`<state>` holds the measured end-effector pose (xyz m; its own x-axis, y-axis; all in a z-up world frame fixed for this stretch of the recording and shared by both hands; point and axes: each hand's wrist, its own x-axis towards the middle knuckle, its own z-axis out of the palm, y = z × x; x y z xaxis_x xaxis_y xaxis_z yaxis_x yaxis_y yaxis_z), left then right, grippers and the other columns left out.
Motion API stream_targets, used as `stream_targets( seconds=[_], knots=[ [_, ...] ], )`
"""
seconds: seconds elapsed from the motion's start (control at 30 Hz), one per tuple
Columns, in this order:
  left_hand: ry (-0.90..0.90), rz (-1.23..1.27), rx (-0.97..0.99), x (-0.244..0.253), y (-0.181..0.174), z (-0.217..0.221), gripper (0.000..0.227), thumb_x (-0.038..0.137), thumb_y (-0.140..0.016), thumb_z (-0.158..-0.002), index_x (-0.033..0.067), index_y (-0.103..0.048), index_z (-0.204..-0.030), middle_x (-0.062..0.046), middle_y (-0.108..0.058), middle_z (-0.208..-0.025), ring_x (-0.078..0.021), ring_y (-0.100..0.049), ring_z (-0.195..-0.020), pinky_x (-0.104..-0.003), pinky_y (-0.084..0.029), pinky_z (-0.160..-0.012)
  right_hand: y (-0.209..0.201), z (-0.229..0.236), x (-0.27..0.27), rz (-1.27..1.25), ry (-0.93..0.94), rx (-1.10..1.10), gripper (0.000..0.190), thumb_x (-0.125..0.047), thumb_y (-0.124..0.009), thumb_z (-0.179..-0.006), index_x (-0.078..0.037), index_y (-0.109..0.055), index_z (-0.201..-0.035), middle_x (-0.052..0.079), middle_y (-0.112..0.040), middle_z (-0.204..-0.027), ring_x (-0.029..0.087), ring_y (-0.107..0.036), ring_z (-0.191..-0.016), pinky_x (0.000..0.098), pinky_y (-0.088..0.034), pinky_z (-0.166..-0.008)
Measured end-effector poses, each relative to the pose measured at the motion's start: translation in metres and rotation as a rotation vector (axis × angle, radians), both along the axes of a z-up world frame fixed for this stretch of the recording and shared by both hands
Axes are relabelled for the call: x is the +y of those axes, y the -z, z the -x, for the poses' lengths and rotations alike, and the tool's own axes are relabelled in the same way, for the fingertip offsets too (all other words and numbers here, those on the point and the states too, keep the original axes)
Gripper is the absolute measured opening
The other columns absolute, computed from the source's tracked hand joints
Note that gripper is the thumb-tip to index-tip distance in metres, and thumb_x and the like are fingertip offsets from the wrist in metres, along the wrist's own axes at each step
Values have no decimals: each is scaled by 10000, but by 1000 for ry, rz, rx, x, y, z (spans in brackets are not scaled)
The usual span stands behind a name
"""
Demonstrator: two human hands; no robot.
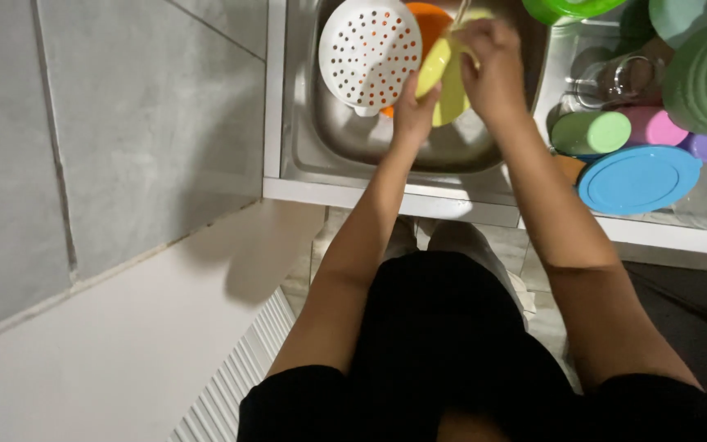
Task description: Washing various kitchen items including bowls, plates, a cutting board, and a colander in a sink.
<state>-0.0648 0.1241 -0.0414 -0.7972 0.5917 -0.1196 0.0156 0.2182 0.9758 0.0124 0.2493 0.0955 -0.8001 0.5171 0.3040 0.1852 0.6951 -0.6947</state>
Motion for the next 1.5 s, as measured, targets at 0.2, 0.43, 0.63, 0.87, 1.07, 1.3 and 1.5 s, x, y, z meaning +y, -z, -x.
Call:
stream_targets(
  seconds=[0.2, 0.43, 0.63, 0.87, 1.07, 1.3, 1.5],
  knots=[
    [-44, -464, -599, 24, 18, 32, 374, 161, -602, -1026, 81, -566, -1390, -59, -660, -1263, -150, -618, -1117, -306, -529, -931, 5, 29, -15, -237, -92, 1, 365, -20, -746, -909, -84, -725, -1267, 189, -569, -1383, 420, -493, -1339, 552, -380, -1127],
    [-32, -379, -832, -10, -37, 22, 336, 203, -641, -1019, 129, -543, -1332, -41, -621, -1249, -182, -634, -1092, -455, -577, -871, 21, 32, 2, -98, 112, -100, 280, -97, -690, -1052, -65, -648, -1328, 254, -447, -1524, 494, -394, -1409, 586, -379, -1184],
    [-152, -659, -1000, -39, 1, 17, 380, 253, -652, -1016, 179, -527, -1367, -68, -622, -1313, -248, -613, -1196, -521, -548, -971, 21, 23, -28, -179, -129, -158, 537, -3, -665, -978, -179, -601, -1482, 198, -373, -1701, 387, -359, -1567, 546, -344, -1259],
    [-177, -900, -1103, -58, 14, 23, 470, 375, -620, -1024, 209, -493, -1444, -98, -567, -1451, -318, -549, -1336, -574, -450, -1111, 77, 12, 1, 192, 239, 109, 675, 0, -682, -976, 0, -380, -1581, 284, -525, -1487, 403, -522, -1346, 471, -424, -1117],
    [-125, -609, -1149, -58, 12, 24, 652, 484, -608, -984, 270, -330, -1533, -104, -482, -1526, -313, -462, -1419, -639, -354, -1169, -2, -15, -14, 463, -60, 39, 520, -1, -689, -995, -38, -497, -1477, 172, -682, -1289, 278, -676, -1172, 371, -553, -946],
    [21, -402, -1294, -76, -26, 44, 954, 860, -468, -774, 131, -532, -1385, -142, -616, -1327, -353, -599, -1145, -575, -471, -861, -81, -62, -51, -126, -336, -202, 335, 27, -725, -881, -119, -728, -1182, 91, -715, -1091, 323, -644, -1080, 494, -461, -1036],
    [-117, -543, -1145, -62, 0, 53, 433, 314, -707, -899, 87, -592, -1250, -60, -695, -1175, -217, -674, -1081, -379, -546, -874, -21, -80, -44, -161, -191, -277, 182, -20, -731, -932, -136, -731, -1073, 56, -697, -1160, 298, -630, -1221, 454, -437, -1171]
  ],
)
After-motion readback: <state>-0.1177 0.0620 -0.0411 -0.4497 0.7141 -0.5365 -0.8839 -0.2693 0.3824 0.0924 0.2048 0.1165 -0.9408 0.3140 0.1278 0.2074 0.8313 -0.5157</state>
